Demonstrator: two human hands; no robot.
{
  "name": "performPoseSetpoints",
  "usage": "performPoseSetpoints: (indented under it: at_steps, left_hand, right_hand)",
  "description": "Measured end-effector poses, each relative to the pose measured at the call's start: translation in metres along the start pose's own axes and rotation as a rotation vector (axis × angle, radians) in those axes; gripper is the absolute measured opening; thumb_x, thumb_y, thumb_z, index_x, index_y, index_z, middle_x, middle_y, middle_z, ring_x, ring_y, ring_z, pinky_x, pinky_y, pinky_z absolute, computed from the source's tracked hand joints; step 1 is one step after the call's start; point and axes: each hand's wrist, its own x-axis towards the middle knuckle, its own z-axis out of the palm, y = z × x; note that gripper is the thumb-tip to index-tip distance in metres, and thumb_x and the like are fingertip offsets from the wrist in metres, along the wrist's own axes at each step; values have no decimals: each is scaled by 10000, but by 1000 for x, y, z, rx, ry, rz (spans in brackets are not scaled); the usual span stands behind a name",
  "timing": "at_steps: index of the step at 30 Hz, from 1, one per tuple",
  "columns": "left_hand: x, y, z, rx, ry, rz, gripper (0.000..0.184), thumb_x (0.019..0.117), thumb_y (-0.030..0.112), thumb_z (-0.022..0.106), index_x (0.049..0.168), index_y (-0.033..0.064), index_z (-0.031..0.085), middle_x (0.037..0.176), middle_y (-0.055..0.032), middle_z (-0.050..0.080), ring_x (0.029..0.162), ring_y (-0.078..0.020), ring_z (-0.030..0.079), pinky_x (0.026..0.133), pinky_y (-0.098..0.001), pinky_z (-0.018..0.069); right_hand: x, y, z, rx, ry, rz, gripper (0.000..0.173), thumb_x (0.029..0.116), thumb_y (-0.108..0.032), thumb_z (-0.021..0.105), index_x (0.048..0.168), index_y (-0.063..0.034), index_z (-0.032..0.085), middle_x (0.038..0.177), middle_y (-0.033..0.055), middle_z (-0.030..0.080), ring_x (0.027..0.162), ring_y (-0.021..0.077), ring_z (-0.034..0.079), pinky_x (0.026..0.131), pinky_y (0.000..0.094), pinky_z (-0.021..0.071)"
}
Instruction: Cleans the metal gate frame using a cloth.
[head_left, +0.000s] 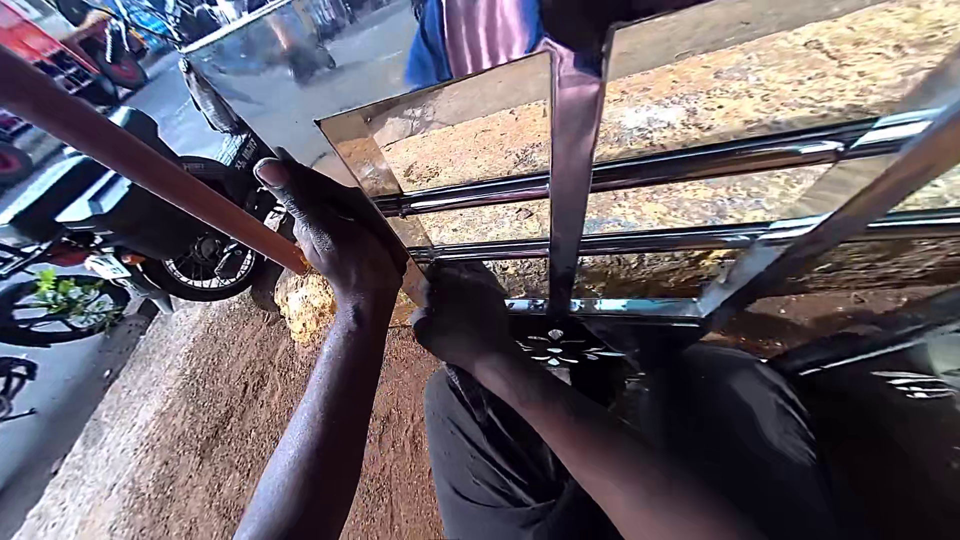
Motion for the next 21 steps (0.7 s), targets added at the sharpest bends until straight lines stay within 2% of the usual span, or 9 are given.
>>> performPoseSetpoints:
  at_steps: [3, 4, 7, 9, 11, 14, 16, 18, 21]
  left_hand:
    - [0, 1, -1, 23, -5, 16, 458, 1122, 372, 208, 826, 209, 517, 645, 106, 515, 613, 26, 551, 627, -162, 495]
    - [0, 0, -2, 32, -17, 22, 443, 1122, 372, 208, 865, 203, 527, 690, 103, 529, 663, 27, 562, 673, -166, 500]
    - [-1, 1, -2, 56, -25, 29, 430, 1120, 391, 202, 901, 213, 527, 721, 118, 540, 698, 46, 568, 699, -155, 499]
    - [-1, 1, 0, 55, -15, 12, 463, 1118, 400, 194, 866, 215, 535, 694, 115, 547, 675, 38, 576, 676, -170, 509]
    - [-2, 0, -2, 37, -21, 19, 451, 1122, 382, 196, 866, 211, 526, 690, 113, 537, 658, 38, 563, 661, -159, 499]
    - [-1, -1, 1, -10, -28, 31, 473, 1125, 357, 200, 802, 212, 514, 618, 115, 514, 577, 40, 541, 588, -140, 484]
    - [0, -2, 2, -33, -45, 33, 463, 1126, 349, 195, 812, 212, 507, 628, 115, 512, 594, 40, 542, 609, -138, 484]
    - [0, -3, 1, -5, -43, 20, 455, 1126, 361, 191, 829, 211, 501, 673, 101, 517, 642, 22, 553, 653, -164, 495]
    - [3, -7, 3, 5, -24, 47, 438, 1126, 361, 199, 867, 208, 518, 719, 102, 538, 694, 29, 563, 702, -165, 497]
  right_hand:
    - [-34, -3, 45, -46, 379, -46, 747, 738, -190, 712, 1428, 30, 527, 1373, 201, 615, 1217, 348, 619, 979, 529, 502]
    - [-42, -1, 54, -11, 460, -98, 809, 740, -177, 681, 1475, 86, 467, 1391, 221, 615, 1207, 343, 646, 953, 500, 540]
    - [-40, -3, 44, 307, 504, -114, 813, 703, -135, 689, 1449, 109, 481, 911, 135, 719, 766, 255, 694, 601, 439, 565]
    - [-26, -5, 19, 551, 349, -14, 522, 756, -133, 715, 1234, 26, 580, 759, 89, 623, 663, 219, 628, 558, 424, 516]
    - [-22, -1, 10, 733, 257, 50, 321, 840, -135, 697, 1117, -18, 583, 769, 82, 600, 659, 200, 614, 565, 411, 515]
    - [-39, -1, 33, 827, 246, -11, 799, 808, -103, 629, 1545, -19, 331, 895, 75, 648, 762, 168, 649, 638, 396, 566]
    - [-48, -4, 37, 826, 237, -28, 922, 806, -99, 644, 1613, -10, 208, 908, 80, 684, 793, 162, 672, 688, 397, 581]
    - [-40, -9, 26, 861, 251, -10, 853, 799, -124, 620, 1568, 26, 285, 827, 59, 627, 695, 136, 612, 584, 349, 527]
    - [-26, -11, 17, 1074, 235, 66, 639, 794, -107, 617, 1411, -90, 451, 824, 43, 583, 607, 120, 553, 467, 314, 444]
